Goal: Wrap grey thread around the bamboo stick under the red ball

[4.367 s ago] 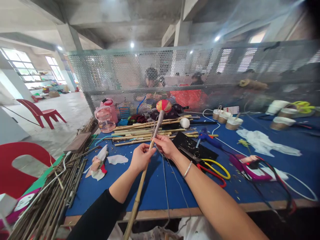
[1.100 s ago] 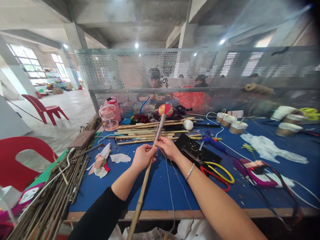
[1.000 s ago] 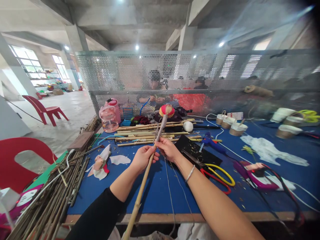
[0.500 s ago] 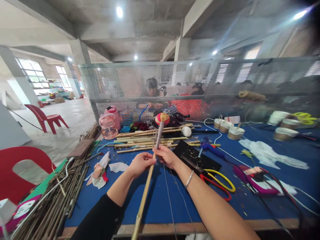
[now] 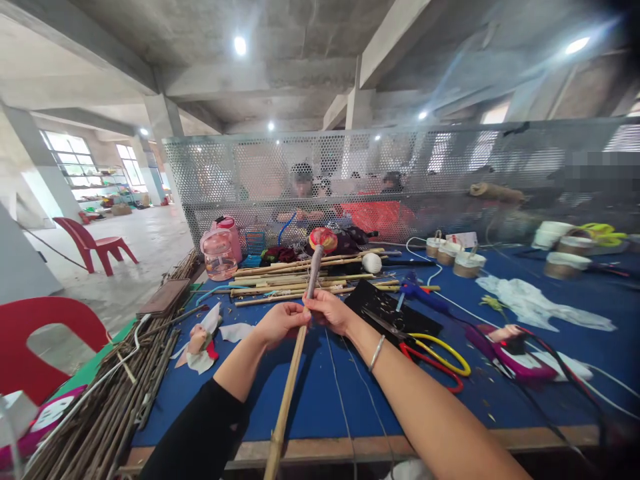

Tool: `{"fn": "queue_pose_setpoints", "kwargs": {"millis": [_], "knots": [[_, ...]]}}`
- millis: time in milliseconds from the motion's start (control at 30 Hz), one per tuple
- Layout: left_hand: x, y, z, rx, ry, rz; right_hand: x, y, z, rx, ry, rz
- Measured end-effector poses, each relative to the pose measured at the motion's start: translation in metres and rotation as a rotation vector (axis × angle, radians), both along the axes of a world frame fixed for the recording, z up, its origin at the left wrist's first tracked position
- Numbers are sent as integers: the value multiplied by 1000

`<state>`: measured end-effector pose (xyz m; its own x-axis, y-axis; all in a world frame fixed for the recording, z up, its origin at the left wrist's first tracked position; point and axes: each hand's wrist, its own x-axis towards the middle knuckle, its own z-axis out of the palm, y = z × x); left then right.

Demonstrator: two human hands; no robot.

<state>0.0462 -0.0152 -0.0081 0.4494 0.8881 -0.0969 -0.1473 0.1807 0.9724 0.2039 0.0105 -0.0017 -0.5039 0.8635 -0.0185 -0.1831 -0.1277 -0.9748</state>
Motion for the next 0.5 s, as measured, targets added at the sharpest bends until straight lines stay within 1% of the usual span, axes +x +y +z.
{"fn": "queue_pose_setpoints", "kwargs": {"millis": [100, 200, 300, 400, 433, 500], "knots": [[1, -3, 4, -87, -114, -90, 3, -2, 5, -32, 46, 31], [3, -5, 2, -99, -57, -106, 5, -2, 4, -6, 47, 24], [5, -4, -2, 4, 65, -7, 5, 2, 0, 24, -18, 11], [5, -3, -2, 107, 120, 110, 6, 4, -2, 55, -54, 18], [4, -3, -1, 111, 116, 122, 6, 4, -1, 57, -44, 24], [3, -3, 3, 86, 73, 101, 8, 3, 2, 28, -6, 50]]}}
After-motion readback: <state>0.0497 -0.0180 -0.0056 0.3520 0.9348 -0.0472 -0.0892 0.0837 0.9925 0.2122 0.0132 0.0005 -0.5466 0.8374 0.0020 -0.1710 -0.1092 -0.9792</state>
